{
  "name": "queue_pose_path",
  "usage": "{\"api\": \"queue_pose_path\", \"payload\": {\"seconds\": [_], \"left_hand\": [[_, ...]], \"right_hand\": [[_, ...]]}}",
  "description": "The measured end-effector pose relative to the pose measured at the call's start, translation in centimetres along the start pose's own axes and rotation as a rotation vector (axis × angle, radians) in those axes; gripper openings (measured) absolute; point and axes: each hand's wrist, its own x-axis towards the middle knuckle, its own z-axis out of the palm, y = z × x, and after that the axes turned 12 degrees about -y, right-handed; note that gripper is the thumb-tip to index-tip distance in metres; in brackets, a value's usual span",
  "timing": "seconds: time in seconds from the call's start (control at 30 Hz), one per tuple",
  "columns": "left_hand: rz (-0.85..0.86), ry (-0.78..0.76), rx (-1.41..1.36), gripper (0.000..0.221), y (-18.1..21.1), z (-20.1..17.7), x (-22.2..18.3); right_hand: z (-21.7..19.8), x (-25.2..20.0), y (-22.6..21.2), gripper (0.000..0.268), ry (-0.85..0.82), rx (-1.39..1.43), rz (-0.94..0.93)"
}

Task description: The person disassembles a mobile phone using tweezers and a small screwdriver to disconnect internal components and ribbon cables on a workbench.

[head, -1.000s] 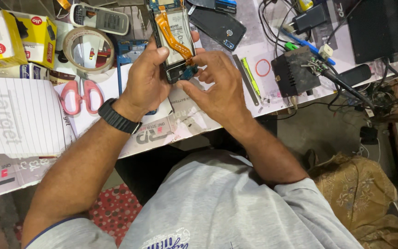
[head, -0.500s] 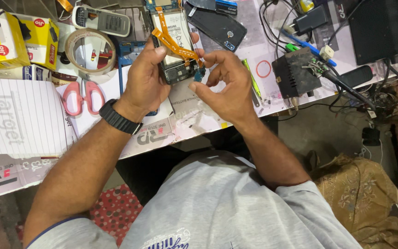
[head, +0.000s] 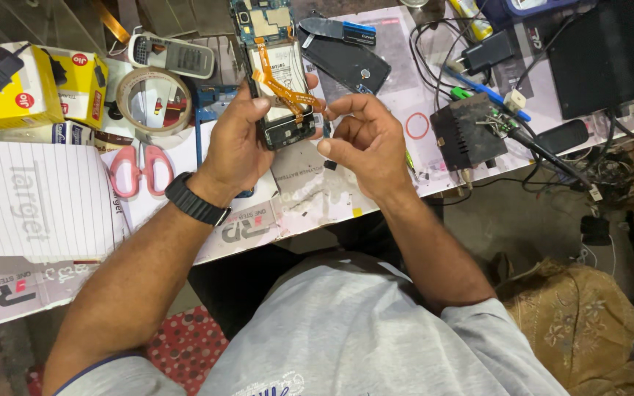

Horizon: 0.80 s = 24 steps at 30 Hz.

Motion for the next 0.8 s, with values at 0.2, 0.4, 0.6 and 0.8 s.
{"api": "queue_pose_path", "payload": {"seconds": [0.2,0.4,0.6,0.8], "left_hand": [[0.0,0.015,0.014,0.058,0.1,0.2,0.1],[-0.002,0.036,0.024,0.069,0.4,0.6,0.3],[-0.03,0.074,0.036,0.07,0.5,0.8,0.3],[-0.054,0.085,0.034,0.067,0.7,0.8,0.3]], "right_hand": [[0.5,-0.3,0.3,0.05,0.02,-0.265,-0.015],[2.3,0.0,-0.9,0.057,0.101,-0.898,-0.324],[2.5,0.0,-1.4,0.06,0.13,-0.939,-0.368],[1.3,-0.6,0.0,0.056,0.107,-0.61,-0.288]]}}
